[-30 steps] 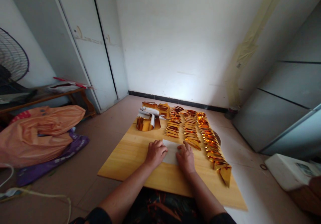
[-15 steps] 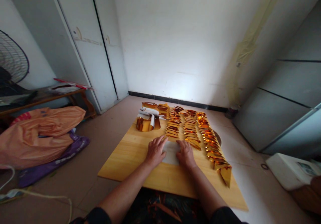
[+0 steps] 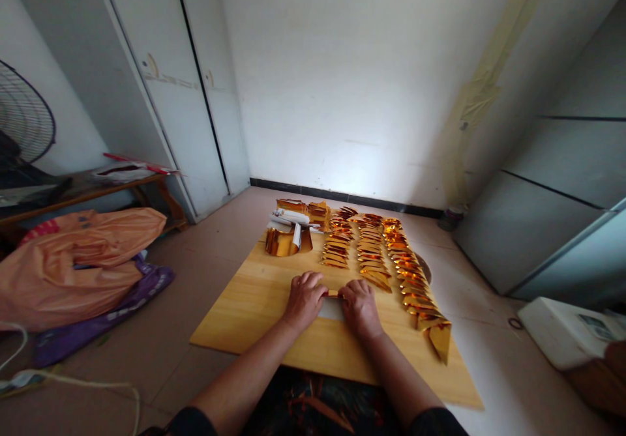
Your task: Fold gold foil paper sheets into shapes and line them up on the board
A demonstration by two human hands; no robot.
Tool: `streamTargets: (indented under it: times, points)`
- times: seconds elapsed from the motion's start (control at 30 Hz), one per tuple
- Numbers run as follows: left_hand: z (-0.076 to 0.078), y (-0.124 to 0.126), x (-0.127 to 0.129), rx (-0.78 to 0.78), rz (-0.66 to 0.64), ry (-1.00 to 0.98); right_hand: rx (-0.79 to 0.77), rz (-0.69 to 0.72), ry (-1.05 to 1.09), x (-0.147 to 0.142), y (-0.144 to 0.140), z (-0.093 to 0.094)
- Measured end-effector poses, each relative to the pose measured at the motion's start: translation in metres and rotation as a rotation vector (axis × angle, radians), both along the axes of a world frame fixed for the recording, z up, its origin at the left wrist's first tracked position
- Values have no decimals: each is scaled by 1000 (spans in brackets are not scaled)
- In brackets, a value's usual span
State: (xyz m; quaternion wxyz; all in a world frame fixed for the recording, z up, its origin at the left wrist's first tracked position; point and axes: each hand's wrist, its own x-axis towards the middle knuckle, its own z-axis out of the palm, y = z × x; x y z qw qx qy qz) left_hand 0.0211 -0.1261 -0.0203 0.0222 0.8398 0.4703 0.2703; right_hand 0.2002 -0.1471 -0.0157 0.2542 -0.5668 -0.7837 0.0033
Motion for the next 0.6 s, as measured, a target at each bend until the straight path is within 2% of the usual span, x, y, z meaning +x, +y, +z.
streamTargets:
  times: [0.2,0.6]
  points:
    - [3,-2,1,-24,10,106,-61,-8,-91,1,-1,1]
    - [25,-15,-2,-92,-49,241,-111,71,17,9,-9,5]
